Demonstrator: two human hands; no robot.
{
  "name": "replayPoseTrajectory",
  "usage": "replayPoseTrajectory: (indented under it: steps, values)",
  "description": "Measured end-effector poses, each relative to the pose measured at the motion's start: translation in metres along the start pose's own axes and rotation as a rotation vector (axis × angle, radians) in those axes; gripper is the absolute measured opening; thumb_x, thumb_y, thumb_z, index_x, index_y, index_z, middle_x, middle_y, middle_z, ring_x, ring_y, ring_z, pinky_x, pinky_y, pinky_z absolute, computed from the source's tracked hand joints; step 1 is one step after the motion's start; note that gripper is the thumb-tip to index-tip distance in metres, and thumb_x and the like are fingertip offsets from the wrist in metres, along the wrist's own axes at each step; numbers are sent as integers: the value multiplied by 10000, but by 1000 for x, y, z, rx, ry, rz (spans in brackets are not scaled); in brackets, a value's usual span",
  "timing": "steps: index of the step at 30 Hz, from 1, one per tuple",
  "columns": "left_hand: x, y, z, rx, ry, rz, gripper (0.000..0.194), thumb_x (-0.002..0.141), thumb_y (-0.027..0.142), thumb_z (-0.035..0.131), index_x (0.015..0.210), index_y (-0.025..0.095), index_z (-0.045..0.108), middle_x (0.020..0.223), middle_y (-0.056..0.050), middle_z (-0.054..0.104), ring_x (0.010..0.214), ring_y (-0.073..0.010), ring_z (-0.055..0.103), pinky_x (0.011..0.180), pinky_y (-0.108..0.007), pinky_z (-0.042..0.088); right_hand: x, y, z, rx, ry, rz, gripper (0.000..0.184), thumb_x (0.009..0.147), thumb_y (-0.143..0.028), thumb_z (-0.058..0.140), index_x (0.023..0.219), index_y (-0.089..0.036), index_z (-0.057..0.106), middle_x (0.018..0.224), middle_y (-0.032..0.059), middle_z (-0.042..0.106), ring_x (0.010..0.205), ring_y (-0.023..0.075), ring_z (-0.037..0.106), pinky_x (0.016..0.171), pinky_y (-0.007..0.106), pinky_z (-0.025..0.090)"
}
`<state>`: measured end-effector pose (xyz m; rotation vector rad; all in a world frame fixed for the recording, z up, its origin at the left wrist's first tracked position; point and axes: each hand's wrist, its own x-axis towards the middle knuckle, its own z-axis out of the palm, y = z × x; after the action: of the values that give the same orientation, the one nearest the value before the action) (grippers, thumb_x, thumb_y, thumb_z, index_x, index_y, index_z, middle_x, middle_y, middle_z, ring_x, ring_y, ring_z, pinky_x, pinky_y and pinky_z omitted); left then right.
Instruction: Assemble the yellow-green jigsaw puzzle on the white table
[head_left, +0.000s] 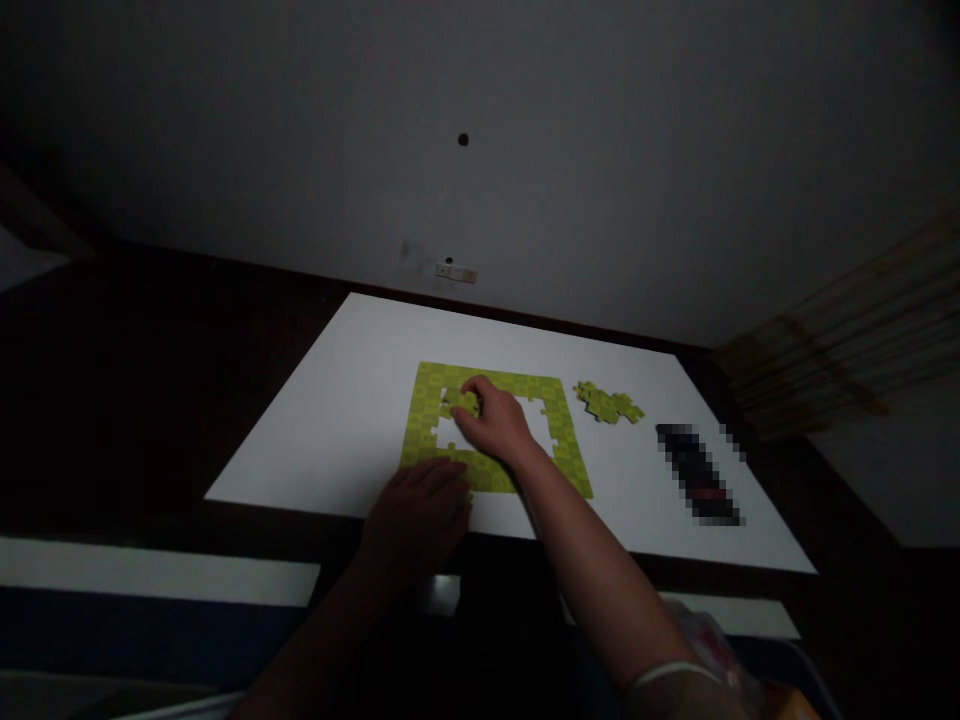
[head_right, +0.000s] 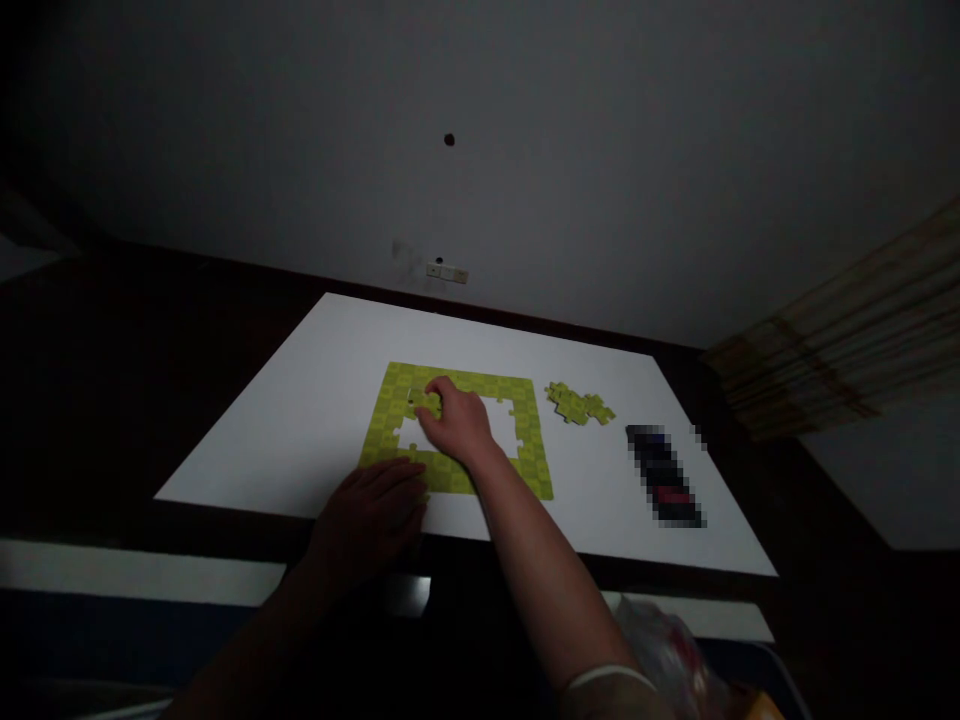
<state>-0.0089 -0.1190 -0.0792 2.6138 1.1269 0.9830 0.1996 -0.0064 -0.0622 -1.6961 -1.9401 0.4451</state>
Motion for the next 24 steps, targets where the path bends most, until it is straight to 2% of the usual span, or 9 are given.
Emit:
replayPoseTrajectory:
  steps: [2,5,8,11,13,14,18,21,24]
  values:
    - [0,0,1,22,17,12,210,1011,203,705,1183,297,779,1342,-49,860,1247,-323,822,998,-543,714,-1,-2,-2,11,-12,-8,305,976,-449,738,1242,-299,735,803,13,723,723,249,623,709,358,373]
    - [0,0,1,53,19,16,188,1035,202,702,1190,282,772,1338,-47,859,1242,-315,824,1009,-532,707,-2,-2,-1,29,-16,-17,303,981,-433,729,1245,-285,737,821,10,728,732,239,611,715,344,350]
    - [0,0,1,60,4,6,169,1045,205,714,1192,276,759,1348,-51,854,1251,-317,819,998,-533,702,-2,-2,-4,79,1,-30,294,980,-409,726,1243,-281,751,912,36,779,796,251,653,759,351,406]
    - [0,-1,1,55,-19,0,178,1018,191,748,1174,275,751,1340,-53,854,1233,-320,820,968,-529,701,1,4,-22,208,104,-68,266,979,-386,715,1213,-274,772,1073,70,828,931,267,716,852,372,489]
    - [0,-2,1,45,-27,6,187,1004,179,756,1168,269,751,1330,-55,854,1219,-321,822,958,-530,701,3,16,-46,300,180,-73,275,982,-410,711,1202,-264,788,1086,67,836,959,264,730,883,376,524]
    - [0,-2,0,41,-28,6,188,1005,176,753,1170,266,753,1329,-57,854,1216,-321,822,958,-531,699,4,25,-59,340,176,-73,287,980,-427,717,1195,-256,800,1076,62,840,957,259,735,888,374,539]
    - [1,-2,0,55,-43,-11,167,1012,201,752,1168,258,772,1335,-69,852,1221,-329,819,956,-527,696,4,69,-101,325,23,-1,220,910,-396,767,1007,-224,864,915,52,846,844,247,740,818,364,548]
    - [2,-3,-1,68,-52,-16,160,1021,221,741,1172,256,781,1342,-77,849,1227,-332,818,945,-524,696,0,98,-107,279,-19,130,148,865,-316,765,883,-226,881,907,55,869,889,267,786,870,375,577]
    - [2,-3,0,68,-55,-18,143,1047,237,712,1169,262,781,1341,-70,850,1228,-323,820,948,-526,697,-3,116,-99,274,4,161,159,873,-320,760,872,-250,903,972,51,895,970,292,824,971,411,604]
